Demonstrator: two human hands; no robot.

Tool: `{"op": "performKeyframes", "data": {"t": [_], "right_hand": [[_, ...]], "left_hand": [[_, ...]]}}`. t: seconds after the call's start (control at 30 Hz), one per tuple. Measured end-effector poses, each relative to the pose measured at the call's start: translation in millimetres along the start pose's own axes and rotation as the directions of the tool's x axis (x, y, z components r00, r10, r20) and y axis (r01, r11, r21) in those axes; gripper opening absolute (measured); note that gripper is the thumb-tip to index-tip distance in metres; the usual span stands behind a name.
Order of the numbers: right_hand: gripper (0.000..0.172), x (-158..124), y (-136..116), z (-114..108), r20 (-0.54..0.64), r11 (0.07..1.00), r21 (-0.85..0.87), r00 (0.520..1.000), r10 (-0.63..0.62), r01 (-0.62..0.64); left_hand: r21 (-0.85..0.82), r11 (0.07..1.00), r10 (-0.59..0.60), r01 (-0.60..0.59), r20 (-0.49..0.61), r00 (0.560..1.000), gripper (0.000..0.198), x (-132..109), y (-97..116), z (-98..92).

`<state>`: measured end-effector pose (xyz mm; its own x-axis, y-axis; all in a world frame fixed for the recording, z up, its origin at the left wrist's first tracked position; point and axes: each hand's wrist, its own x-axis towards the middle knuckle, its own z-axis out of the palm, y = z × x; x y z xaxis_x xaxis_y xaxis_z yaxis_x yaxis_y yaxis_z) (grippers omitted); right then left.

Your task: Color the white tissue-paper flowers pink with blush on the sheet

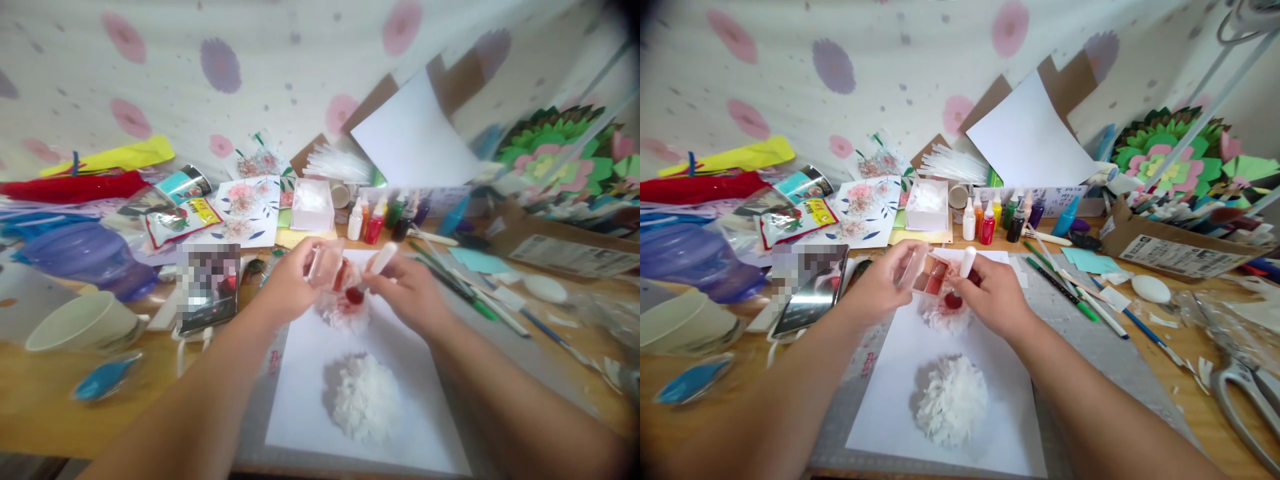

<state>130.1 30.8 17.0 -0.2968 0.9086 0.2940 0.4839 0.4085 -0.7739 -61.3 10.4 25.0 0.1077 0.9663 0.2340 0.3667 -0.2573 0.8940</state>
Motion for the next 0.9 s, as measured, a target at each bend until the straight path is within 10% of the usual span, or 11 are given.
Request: {"op": "performKeyframes", "data": {"t": [0.43,0.73,0.9], "right_hand": [[0.010,-4,-6,4,0.154,0.994,-0.034,0.983,-0.097,0.103],[0.014,-2,-2,-5,-0.186,0.980,0.193,0.982,-0.022,0.058],[0.009,0,-3,-4,-0.153,0.979,0.203,0.988,0.018,0.013]], "left_hand": [[-0.248,0.961,-0.152,0.120,-0.114,0.982,0.060,4,-5,-3.1],[-0.269,0.950,-0.148,0.159,0.057,0.987,0.058,1,-3,0.9],[-0.080,0.994,-0.066,0.074,0.098,0.993,0.056,-2,-5,4.6]]}}
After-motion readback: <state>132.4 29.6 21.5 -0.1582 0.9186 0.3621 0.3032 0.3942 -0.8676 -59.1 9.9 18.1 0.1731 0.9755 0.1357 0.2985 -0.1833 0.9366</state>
